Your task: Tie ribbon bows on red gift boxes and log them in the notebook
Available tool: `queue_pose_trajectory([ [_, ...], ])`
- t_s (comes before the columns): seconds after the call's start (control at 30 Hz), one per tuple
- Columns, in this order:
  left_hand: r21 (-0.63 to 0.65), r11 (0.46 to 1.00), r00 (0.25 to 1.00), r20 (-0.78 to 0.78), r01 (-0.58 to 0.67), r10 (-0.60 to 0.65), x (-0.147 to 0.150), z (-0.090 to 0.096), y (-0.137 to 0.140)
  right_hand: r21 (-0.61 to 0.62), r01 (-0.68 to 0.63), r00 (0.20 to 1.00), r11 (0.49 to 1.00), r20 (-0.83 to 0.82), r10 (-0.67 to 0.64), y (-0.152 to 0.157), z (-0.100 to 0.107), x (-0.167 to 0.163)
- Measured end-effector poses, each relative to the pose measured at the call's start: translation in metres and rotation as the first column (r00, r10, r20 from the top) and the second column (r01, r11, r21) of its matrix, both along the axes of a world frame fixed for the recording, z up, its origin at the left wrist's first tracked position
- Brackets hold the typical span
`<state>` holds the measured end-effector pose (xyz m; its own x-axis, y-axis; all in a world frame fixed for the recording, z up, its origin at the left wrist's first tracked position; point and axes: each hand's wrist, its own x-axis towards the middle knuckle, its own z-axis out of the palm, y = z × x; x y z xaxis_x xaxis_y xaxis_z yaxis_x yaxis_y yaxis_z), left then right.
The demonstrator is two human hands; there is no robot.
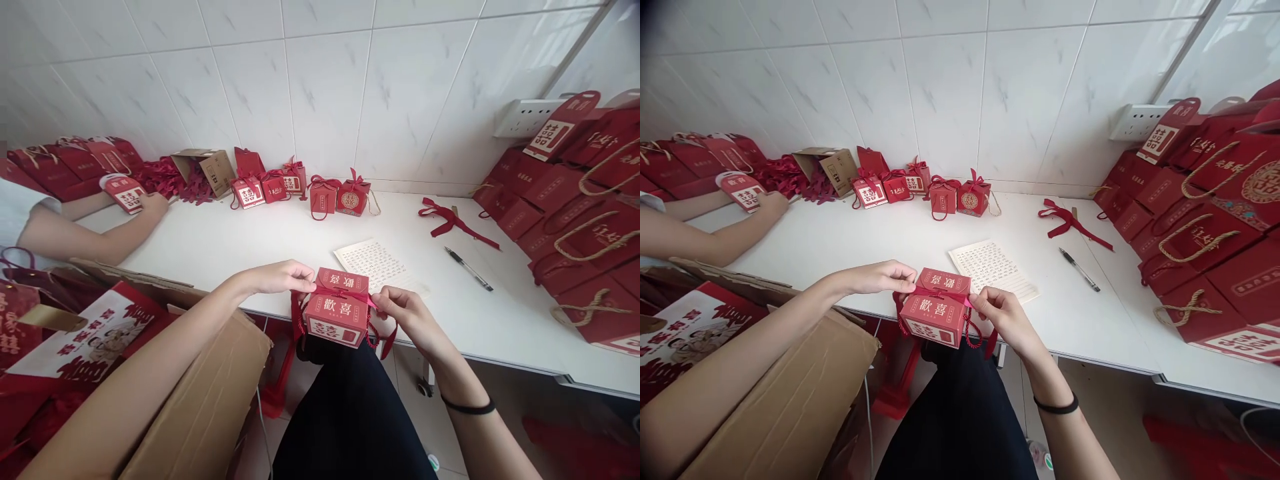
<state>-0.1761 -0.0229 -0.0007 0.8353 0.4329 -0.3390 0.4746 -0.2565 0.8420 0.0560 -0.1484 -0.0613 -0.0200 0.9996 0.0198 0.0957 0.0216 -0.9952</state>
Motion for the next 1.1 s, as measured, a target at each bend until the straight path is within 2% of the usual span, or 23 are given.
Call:
queue_pose_trajectory([
  [0.13, 0.022, 0.999, 0.998, -0.059, -0.030, 0.031, -0.004, 0.001, -0.001, -0.046, -0.062, 0.990, 0.997, 0.127, 0.067, 0.009, 0.011, 0.014],
  [0.33, 0.044, 0.995, 0.986, -0.138, -0.088, 0.093, -0.016, 0.002, -0.004, -0.231, -0.106, 0.957, 0.967, 0.240, 0.162, 0.011, 0.030, 0.058],
  [0.4, 0.035, 0.992, 0.983, -0.134, -0.121, 0.125, -0.020, 0.006, -0.004, -0.248, -0.111, 0.975, 0.962, 0.161, 0.154, 0.010, 0.036, 0.068],
  [0.47, 0.004, 0.986, 0.980, -0.111, -0.165, 0.164, -0.023, 0.013, -0.002, -0.222, -0.126, 0.992, 0.967, -0.030, 0.122, 0.012, 0.043, 0.072],
  [0.57, -0.077, 0.970, 0.973, -0.017, -0.232, 0.232, -0.028, 0.029, 0.000, -0.145, -0.138, 0.939, 0.980, -0.334, 0.083, 0.019, 0.057, 0.066],
  [0.63, -0.161, 0.952, 0.957, 0.093, -0.260, 0.277, -0.032, 0.041, 0.002, -0.076, -0.137, 0.895, 0.988, -0.437, 0.091, 0.024, 0.067, 0.058],
  [0.7, -0.259, 0.923, 0.917, 0.207, -0.285, 0.341, -0.035, 0.051, 0.003, -0.012, -0.133, 0.864, 0.991, -0.491, 0.110, 0.030, 0.078, 0.049],
  [0.83, -0.406, 0.851, 0.789, 0.374, -0.334, 0.488, -0.030, 0.067, 0.002, 0.099, -0.121, 0.799, 0.988, -0.580, 0.156, 0.040, 0.097, 0.026],
  [1.0, -0.546, 0.793, 0.644, 0.511, -0.268, 0.570, -0.004, 0.081, -0.007, 0.211, -0.070, 0.711, 0.975, -0.675, 0.198, 0.048, 0.114, -0.008],
  [1.1, -0.608, 0.766, 0.569, 0.562, -0.209, 0.601, 0.014, 0.087, -0.014, 0.232, -0.021, 0.706, 0.972, -0.685, 0.179, 0.049, 0.119, -0.024],
])
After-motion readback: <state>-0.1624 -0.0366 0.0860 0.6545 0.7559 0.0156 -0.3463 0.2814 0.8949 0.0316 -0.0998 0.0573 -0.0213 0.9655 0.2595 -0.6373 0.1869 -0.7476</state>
